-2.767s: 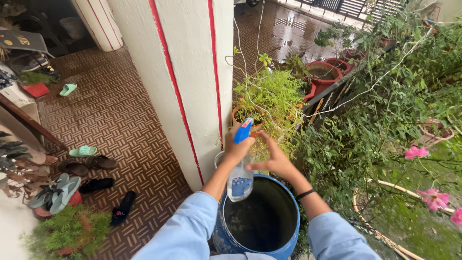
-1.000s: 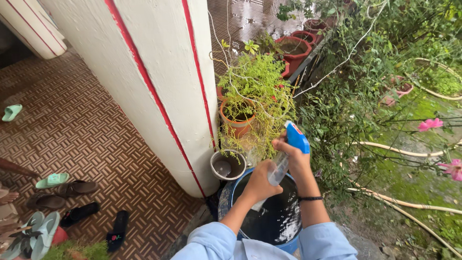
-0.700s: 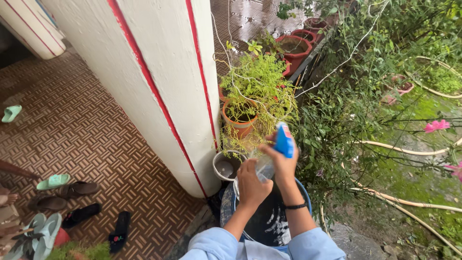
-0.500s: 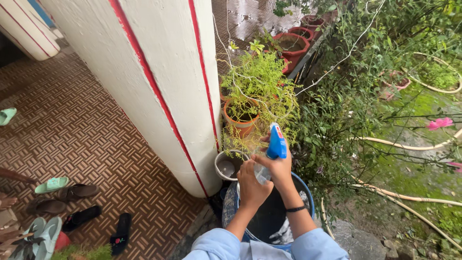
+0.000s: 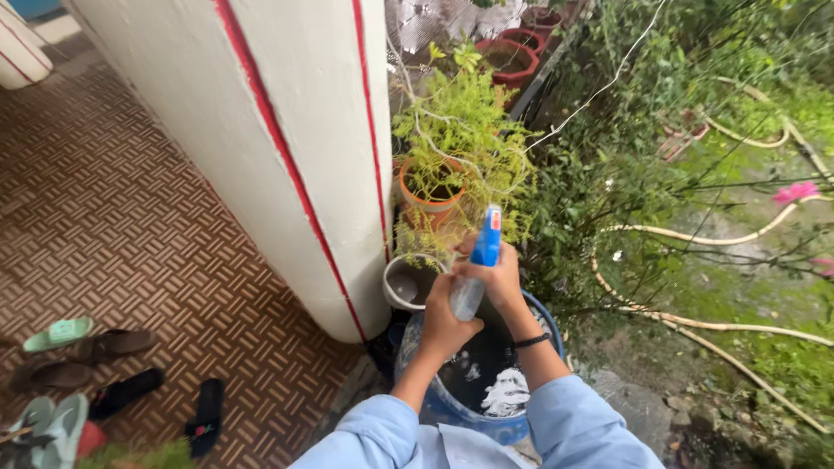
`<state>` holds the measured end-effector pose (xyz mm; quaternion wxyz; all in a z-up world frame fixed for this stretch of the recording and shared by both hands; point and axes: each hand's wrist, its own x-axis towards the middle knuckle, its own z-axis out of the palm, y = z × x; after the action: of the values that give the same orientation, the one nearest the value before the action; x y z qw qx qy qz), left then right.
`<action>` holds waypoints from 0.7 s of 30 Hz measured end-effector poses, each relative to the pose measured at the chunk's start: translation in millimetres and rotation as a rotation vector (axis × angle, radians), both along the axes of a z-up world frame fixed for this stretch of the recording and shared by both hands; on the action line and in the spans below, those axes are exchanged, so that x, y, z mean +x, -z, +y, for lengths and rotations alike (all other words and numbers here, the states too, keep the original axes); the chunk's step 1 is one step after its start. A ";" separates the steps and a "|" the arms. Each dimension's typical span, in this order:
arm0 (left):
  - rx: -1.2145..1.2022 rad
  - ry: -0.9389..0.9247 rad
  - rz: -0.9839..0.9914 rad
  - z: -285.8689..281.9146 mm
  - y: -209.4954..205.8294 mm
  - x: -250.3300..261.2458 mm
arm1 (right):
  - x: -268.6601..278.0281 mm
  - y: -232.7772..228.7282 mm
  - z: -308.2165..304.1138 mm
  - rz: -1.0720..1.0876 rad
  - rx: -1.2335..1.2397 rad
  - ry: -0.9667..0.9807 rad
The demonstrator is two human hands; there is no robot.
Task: The person fills a spray bottle with water from a blue bucket and sprays various potted plants and flowering bushes in a garden.
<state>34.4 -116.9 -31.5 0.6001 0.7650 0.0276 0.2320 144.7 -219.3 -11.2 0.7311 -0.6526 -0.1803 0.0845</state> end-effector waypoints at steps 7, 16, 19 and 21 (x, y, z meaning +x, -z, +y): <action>-0.048 -0.020 -0.002 21.1 10.9 -13.6 | -24.0 16.4 30.7 -0.097 -0.005 0.037; -0.008 -0.045 0.126 26.9 25.1 -26.9 | -47.1 7.6 45.8 0.167 0.105 0.011; -0.017 -0.043 0.157 27.5 25.1 -31.6 | -51.4 11.6 47.8 -0.046 0.024 0.166; -0.036 -0.035 0.181 28.6 25.8 -32.4 | -53.1 19.1 50.3 0.078 -0.019 0.193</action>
<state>1.9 -88.3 -57.3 0.6047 0.7714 0.0992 0.1715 91.6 -169.0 -30.2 0.7362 -0.6698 -0.0872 0.0409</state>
